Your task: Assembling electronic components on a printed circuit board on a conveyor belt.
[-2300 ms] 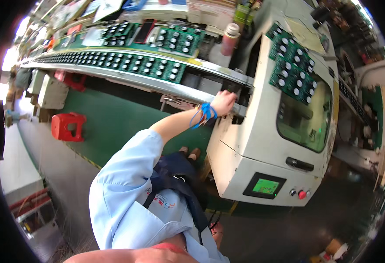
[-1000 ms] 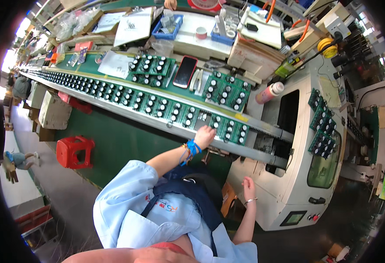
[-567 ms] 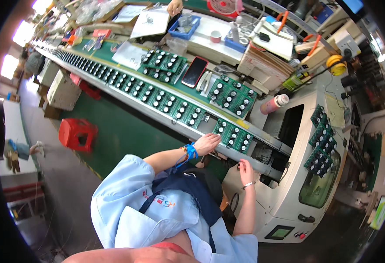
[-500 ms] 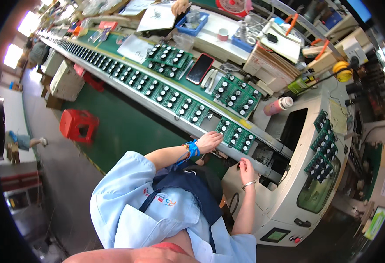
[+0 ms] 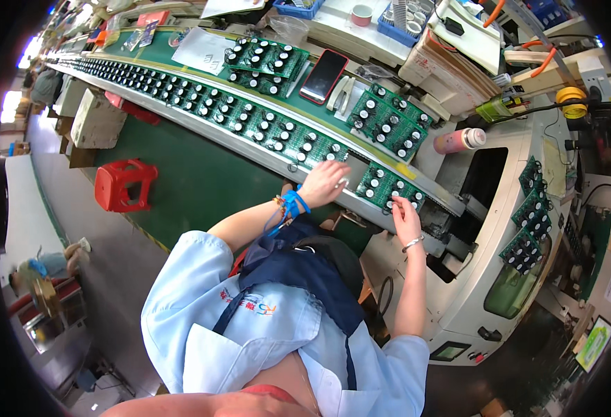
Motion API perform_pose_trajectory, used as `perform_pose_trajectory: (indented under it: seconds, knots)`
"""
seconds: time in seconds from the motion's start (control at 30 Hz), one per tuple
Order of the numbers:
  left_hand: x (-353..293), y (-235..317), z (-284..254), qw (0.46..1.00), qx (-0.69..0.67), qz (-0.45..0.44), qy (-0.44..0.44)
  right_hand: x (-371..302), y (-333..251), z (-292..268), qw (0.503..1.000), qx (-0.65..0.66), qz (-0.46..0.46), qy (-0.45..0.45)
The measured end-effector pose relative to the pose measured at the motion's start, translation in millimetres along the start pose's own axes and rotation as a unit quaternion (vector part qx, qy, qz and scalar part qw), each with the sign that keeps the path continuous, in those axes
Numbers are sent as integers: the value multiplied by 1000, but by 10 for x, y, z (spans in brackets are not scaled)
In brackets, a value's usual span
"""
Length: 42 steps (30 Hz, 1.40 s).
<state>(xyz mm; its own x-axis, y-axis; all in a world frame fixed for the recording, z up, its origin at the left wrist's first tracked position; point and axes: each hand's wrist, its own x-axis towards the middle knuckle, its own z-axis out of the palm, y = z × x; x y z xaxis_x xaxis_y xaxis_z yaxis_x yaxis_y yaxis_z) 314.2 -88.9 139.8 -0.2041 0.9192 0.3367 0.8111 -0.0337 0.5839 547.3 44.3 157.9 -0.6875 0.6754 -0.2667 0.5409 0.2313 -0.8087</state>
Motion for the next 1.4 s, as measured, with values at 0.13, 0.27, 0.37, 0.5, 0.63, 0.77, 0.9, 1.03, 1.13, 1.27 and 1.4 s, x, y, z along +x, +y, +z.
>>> perform_pose_trajectory:
  seconds: [0.13,0.27,0.37,0.5,0.63,0.77,0.9,1.03,1.13,1.27,1.4]
  knots:
    - [165,-549,-303,998,24,-41,36,169,-315,255,998,33,44,5]
    - [319,-1146,-442,991,51,-114,42,389,-660,651,998,40,44,-6]
    - [451,-1366,-501,989,41,-141,28,710,-933,936,998,38,40,-23]
    - [467,-1443,-589,990,9,-140,16,1235,-1009,1329,999,31,6,3]
    - [335,-1585,-770,989,-10,-128,67,1697,-1304,1681,998,-51,32,29]
    - [187,-1714,-1212,980,-64,-167,88,2203,-1212,1819,962,-237,-42,127]
    - [104,-2029,-1636,946,-30,-223,231,2610,-889,1722,963,-215,76,143]
    - [88,-2861,-2057,884,29,-334,325,2776,-900,1653,967,12,242,72]
    - [172,-3552,-2122,902,49,-338,264,2764,-1008,1711,962,37,264,58]
    - [529,-4053,-2003,931,23,-364,30,2691,-1033,1722,957,88,269,68]
    - [636,-4370,-1893,915,48,-390,-97,2669,-1076,1758,966,41,249,52]
